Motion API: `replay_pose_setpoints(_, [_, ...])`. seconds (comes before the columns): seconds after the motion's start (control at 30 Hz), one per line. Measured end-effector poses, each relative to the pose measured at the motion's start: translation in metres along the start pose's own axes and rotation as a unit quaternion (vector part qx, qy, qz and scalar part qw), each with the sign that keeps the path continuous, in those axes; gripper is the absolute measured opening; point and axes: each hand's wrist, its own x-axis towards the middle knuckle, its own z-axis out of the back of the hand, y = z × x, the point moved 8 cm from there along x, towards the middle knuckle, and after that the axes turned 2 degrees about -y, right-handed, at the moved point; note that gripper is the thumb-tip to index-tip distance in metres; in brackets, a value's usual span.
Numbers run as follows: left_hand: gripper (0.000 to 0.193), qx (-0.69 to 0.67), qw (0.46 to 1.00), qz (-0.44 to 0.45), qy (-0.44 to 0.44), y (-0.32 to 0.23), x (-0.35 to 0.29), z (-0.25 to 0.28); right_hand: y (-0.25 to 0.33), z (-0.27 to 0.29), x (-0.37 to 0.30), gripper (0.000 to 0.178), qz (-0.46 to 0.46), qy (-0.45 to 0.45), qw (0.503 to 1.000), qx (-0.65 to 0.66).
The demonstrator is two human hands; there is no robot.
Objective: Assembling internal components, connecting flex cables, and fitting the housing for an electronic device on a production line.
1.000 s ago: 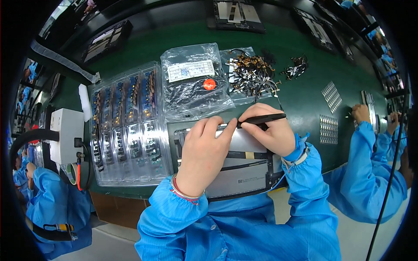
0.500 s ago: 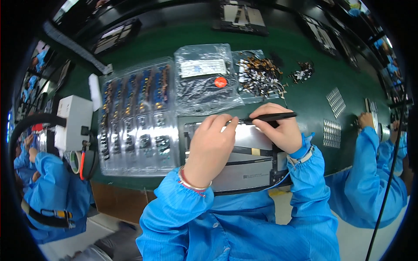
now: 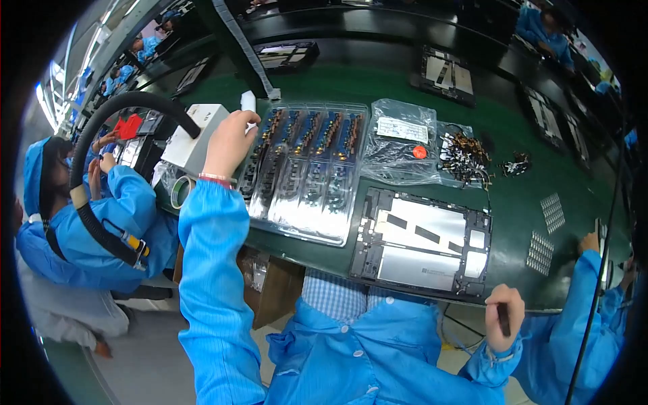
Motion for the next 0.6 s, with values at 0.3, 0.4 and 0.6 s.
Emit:
replay_pose_setpoints(0.3, [0.012,-0.014,0.994,-0.076,0.077,0.018,-0.021,-0.031,-0.002,-0.011,-0.034,0.008,-0.088,-0.065,0.994,0.026])
replay_pose_setpoints(0.4, [0.009,0.046,0.991,-0.077,0.095,0.011,-0.027,-0.026,0.003,-0.022,-0.031,0.009,-0.084,-0.047,0.995,0.036])
replay_pose_setpoints(0.6, [0.009,0.083,0.989,-0.079,0.094,0.007,-0.033,-0.029,0.015,-0.039,-0.023,0.009,-0.052,-0.020,0.996,0.064])
